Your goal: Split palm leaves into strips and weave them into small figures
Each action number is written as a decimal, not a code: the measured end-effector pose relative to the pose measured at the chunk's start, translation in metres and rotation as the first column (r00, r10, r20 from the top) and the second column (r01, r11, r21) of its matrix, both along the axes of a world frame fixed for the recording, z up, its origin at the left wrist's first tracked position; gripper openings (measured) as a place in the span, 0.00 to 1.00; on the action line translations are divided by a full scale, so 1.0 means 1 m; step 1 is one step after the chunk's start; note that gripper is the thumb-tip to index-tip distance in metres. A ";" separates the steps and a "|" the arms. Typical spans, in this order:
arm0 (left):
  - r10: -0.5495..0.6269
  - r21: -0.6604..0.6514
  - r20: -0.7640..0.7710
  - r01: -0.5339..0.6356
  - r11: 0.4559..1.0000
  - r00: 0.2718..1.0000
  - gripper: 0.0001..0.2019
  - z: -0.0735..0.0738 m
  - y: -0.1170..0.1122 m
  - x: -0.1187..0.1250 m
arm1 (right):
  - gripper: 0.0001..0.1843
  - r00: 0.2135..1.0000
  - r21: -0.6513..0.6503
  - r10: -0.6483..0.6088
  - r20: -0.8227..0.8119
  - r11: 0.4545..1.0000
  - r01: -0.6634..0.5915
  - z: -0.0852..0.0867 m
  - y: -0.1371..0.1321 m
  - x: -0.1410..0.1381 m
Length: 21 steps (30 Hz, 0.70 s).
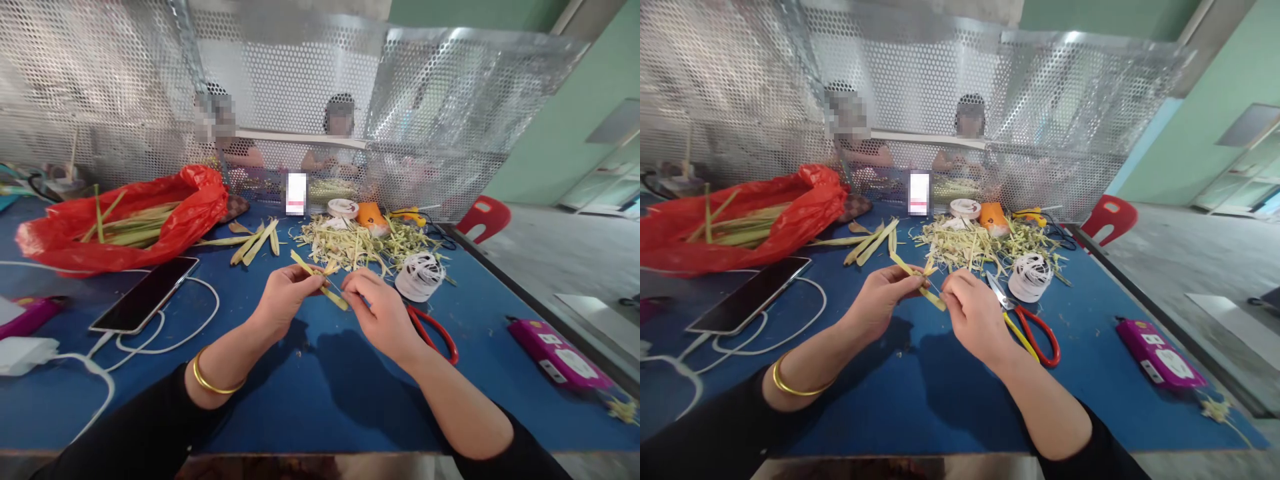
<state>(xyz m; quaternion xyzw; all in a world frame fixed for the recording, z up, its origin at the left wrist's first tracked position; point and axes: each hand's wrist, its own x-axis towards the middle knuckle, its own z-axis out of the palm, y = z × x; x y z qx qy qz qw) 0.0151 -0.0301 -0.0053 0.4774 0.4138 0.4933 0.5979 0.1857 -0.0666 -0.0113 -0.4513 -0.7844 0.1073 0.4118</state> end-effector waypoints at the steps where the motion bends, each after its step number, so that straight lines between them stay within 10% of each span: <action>1: 0.012 -0.017 0.003 -0.012 1.000 1.000 0.09 -0.001 0.001 0.000 | 0.08 0.999 0.068 0.019 0.028 0.997 -0.020 0.001 -0.002 -0.001; 13: -0.034 0.003 -0.109 0.035 0.999 0.993 0.07 -0.010 -0.007 0.009 | 0.10 0.967 0.113 0.217 0.135 0.966 -0.233 -0.002 -0.008 -0.014; 21: -0.050 0.076 -0.334 0.080 0.994 0.941 0.07 -0.017 -0.003 0.006 | 0.08 0.956 -0.064 0.207 -0.208 0.972 -0.224 -0.005 -0.006 -0.014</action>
